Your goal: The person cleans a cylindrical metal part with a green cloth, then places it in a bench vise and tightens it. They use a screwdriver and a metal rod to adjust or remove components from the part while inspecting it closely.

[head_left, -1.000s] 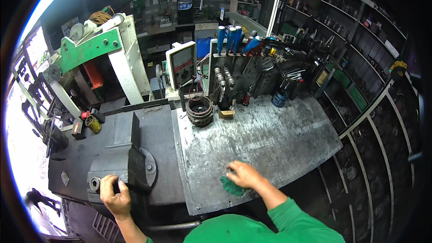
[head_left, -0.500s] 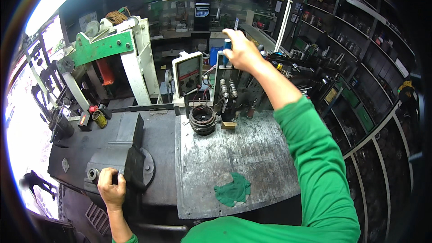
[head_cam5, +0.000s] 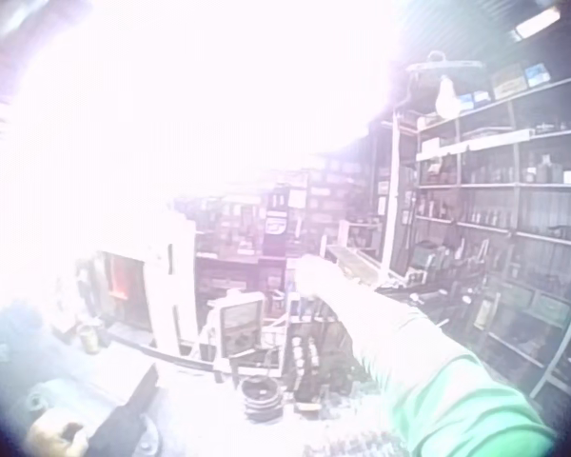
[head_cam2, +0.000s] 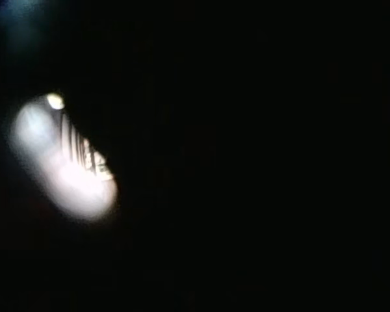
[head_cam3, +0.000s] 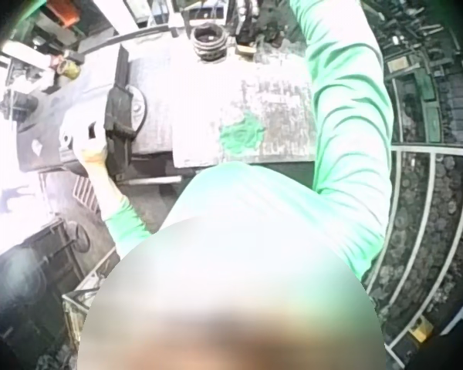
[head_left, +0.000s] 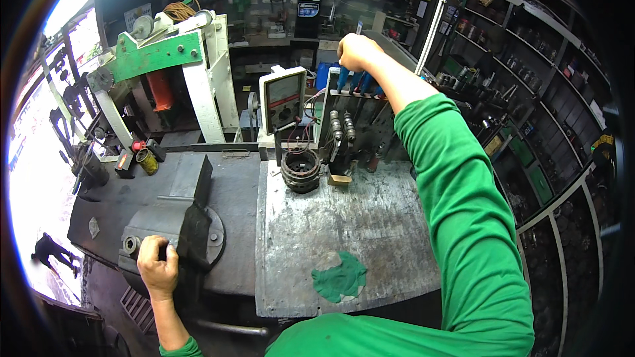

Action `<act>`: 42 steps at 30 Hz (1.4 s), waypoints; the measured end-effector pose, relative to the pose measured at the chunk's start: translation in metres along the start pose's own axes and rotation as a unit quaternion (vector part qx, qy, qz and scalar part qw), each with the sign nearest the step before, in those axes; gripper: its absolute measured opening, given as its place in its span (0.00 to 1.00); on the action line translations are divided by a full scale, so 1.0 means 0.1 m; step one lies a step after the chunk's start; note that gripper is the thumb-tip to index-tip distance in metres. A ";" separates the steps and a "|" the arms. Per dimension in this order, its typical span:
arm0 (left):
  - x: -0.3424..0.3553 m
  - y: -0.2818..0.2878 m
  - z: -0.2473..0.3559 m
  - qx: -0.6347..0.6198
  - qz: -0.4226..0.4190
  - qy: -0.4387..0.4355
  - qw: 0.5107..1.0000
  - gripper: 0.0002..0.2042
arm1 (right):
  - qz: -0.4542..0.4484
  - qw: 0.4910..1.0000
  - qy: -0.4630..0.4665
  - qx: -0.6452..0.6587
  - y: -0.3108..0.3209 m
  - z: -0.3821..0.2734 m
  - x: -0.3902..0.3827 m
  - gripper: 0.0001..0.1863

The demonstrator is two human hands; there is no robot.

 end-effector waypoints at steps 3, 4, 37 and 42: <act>0.02 0.00 -0.01 -0.002 -0.006 -0.002 1.000 0.05 | 0.040 0.999 0.029 -0.014 -0.11 0.05 -0.05 0.19; 0.02 -0.01 -0.01 -0.008 -0.008 -0.005 1.000 0.05 | 0.045 0.999 0.010 -0.016 -0.14 0.07 -0.06 0.19; 0.00 -0.01 -0.03 -0.013 -0.004 0.030 0.999 0.05 | -0.046 0.987 -0.036 -0.153 -0.08 0.48 -0.01 0.30; 0.01 -0.01 -0.01 -0.009 -0.001 0.026 1.000 0.05 | -0.031 0.988 -0.057 -0.140 -0.09 0.43 0.09 0.27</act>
Point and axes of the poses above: each hand's wrist, its own x-axis towards the middle knuckle, its own y-axis out of the back of the hand, z = x × y, the point moved 1 cm from there along x, towards the middle knuckle, and after that the axes turned 7 degrees about -x, right-handed, at the moved point
